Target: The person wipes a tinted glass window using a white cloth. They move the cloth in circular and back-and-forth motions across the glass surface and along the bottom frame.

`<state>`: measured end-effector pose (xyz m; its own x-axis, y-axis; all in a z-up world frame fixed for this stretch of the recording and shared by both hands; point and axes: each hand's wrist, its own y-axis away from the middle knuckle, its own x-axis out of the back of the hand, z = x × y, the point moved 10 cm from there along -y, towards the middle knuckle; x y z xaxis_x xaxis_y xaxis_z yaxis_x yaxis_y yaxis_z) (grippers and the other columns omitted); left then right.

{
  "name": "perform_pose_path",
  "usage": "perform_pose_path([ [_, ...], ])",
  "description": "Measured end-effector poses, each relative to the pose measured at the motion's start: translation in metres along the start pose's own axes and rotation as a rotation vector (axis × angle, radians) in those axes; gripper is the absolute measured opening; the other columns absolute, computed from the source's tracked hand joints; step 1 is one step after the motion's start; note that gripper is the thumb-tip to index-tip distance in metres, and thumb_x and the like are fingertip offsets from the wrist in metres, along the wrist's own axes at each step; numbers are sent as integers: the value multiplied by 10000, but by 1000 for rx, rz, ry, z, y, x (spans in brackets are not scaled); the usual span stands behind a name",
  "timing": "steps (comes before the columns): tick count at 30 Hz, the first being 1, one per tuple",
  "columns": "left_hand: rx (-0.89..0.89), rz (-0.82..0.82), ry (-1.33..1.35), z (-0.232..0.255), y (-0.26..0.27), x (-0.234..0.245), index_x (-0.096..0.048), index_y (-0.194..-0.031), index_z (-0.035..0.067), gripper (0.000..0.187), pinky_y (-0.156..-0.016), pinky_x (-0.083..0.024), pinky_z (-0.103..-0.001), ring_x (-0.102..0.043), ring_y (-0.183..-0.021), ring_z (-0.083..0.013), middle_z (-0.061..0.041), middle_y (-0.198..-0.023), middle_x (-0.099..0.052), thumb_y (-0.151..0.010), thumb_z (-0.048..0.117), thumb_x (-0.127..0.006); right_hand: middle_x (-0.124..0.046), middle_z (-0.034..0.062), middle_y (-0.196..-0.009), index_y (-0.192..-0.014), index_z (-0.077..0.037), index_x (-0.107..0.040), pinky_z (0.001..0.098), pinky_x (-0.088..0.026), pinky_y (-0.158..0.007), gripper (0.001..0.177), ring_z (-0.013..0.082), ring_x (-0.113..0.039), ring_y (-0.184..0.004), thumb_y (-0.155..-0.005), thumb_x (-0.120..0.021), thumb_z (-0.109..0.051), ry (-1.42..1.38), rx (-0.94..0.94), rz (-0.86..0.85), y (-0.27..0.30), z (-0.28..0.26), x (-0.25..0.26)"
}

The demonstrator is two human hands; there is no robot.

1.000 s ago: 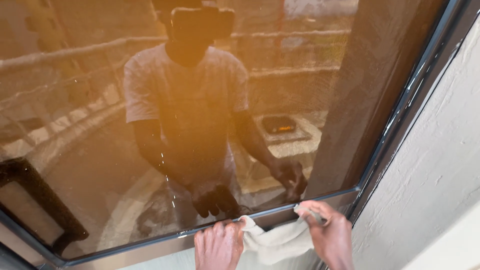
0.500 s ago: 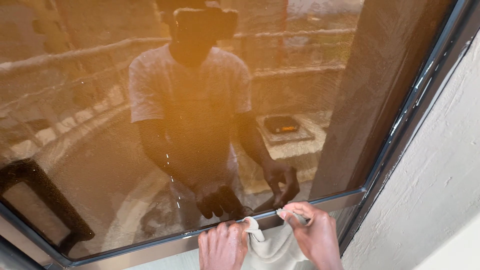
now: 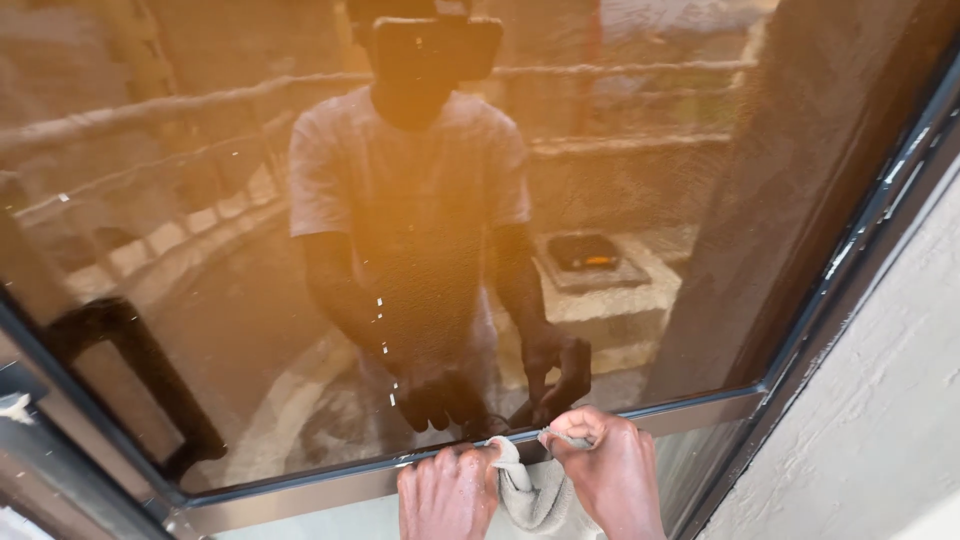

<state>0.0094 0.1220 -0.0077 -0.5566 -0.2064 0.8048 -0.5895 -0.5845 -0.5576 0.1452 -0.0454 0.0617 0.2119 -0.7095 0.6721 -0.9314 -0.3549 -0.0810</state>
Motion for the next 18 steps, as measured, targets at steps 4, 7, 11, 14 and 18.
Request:
perform_pose_path([
  [4, -9, -8, -17, -8, 1, 30, -776, -969, 464, 231, -529, -514, -524, -709, -569, -354, 4, -660, -732, -756, 387, -725, -860, -147, -792, -722, -290, -814, 214, -515, -806, 94, 64, -768, -787, -723, -872, -363, 57, -49, -60, 13, -20, -7],
  [7, -23, -69, -28, -19, 4, 41, -758, -981, 440, 226, -492, -474, -508, -680, -553, -351, -3, -631, -682, -788, 325, -724, -844, -153, -731, -687, -268, -802, 214, -516, -773, 93, 65, -748, -748, -727, -869, -318, 43, 0, -72, 20, -34, -15],
  [11, 7, -22, -44, -41, 10, 51, -765, -955, 448, 237, -490, -464, -507, -666, -516, -355, -23, -577, -654, -776, 305, -703, -791, -170, -667, -636, -290, -783, 219, -495, -744, 107, 81, -690, -686, -710, -851, -327, 83, 28, -81, 29, -48, -28],
  [14, 45, -48, -55, -59, 14, 52, -723, -930, 437, 240, -517, -483, -497, -675, -545, -338, 30, -598, -669, -730, 307, -752, -841, -145, -699, -653, -261, -787, 204, -501, -766, 84, 54, -725, -702, -698, -840, -308, 52, 35, -105, 38, -59, -39],
  [18, 147, -49, -56, -86, 17, 53, -756, -961, 496, 281, -523, -493, -514, -694, -581, -347, -26, -607, -685, -713, 364, -741, -794, -158, -634, -610, -270, -758, 199, -486, -732, 133, 59, -656, -638, -684, -844, -338, 73, 67, -124, 45, -71, -59],
])
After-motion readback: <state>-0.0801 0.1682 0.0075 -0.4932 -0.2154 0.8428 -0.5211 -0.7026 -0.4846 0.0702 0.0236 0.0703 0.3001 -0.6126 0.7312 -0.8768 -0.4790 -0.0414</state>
